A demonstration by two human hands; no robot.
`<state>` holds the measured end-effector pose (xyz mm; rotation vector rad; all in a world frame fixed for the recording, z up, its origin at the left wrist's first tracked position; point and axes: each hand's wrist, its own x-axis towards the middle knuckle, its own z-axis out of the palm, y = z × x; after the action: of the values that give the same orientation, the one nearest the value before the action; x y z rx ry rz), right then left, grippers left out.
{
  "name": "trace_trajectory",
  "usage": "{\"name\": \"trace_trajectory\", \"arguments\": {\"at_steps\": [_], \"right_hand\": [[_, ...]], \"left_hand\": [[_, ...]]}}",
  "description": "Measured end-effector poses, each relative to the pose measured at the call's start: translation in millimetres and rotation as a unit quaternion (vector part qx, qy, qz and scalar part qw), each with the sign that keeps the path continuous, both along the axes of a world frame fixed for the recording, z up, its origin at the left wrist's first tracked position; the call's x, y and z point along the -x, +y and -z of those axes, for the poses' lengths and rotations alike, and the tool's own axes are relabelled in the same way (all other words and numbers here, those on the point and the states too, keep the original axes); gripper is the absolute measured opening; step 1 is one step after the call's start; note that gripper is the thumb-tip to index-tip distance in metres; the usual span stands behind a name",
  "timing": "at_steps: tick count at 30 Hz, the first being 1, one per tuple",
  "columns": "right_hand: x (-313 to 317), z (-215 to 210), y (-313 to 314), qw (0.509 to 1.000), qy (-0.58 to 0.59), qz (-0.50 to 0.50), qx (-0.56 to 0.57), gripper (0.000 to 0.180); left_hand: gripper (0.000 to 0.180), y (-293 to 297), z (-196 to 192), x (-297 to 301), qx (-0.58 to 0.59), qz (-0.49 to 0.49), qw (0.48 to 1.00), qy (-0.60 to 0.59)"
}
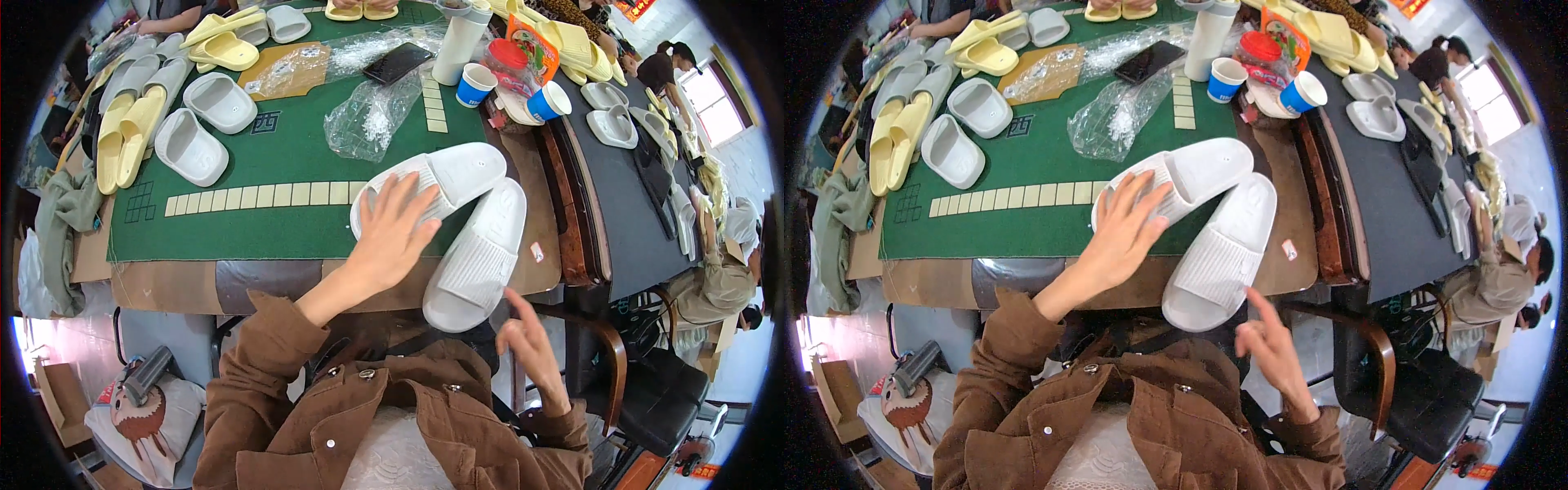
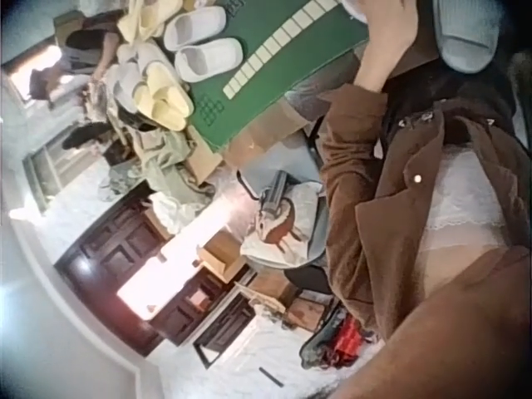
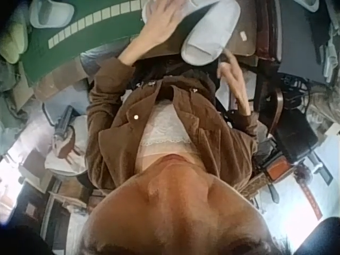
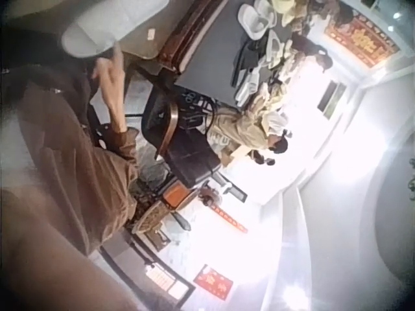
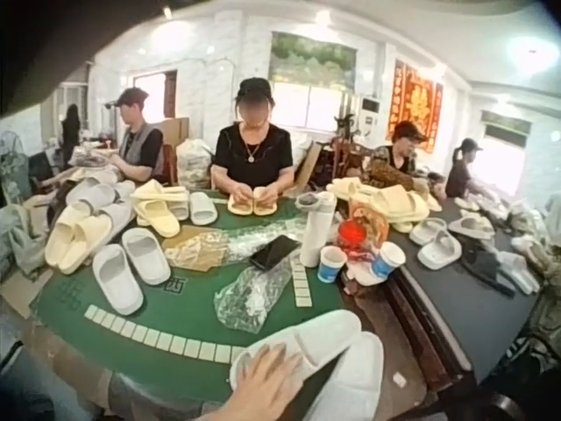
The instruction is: Inspecting sandals and removing loose threads in a manufacturing workshop.
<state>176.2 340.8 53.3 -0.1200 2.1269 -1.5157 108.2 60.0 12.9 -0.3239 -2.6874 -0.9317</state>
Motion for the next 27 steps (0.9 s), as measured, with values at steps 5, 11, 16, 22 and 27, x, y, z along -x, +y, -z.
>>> {"name": "trace_trajectory", "arguments": {"at_steps": [5, 11, 16, 22, 27], "right_hand": [[34.0, -13.8, -17.3, 0.944, 0.258, -0.125, -0.161, 0.035], [149.5, -21.8, -29.7, 0.781, 0.500, -0.139, -0.348, 0.046], [179.4, -19.8, -72.5, 0.789, 0.472, -0.313, -0.238, 0.060], [182.2, 4.7, -91.4, 0.788, 0.430, -0.390, -0.205, 0.036], [153.4, 15.3, -97.5, 0.825, 0.454, -0.286, -0.178, 0.019]], "left_hand": [[0.050, -10.3, -19.7, -27.0, -0.055, 0.026, 0.998, 0.022], [0.053, 45.6, -12.4, -56.5, -0.012, 0.219, 0.974, 0.058], [0.030, 62.7, 0.0, -54.5, 0.213, 0.383, 0.883, 0.170], [0.026, 22.8, 8.3, -63.0, 0.158, 0.330, 0.917, 0.159], [0.022, -6.5, 3.0, -84.9, 0.108, 0.284, 0.945, 0.118]]}}
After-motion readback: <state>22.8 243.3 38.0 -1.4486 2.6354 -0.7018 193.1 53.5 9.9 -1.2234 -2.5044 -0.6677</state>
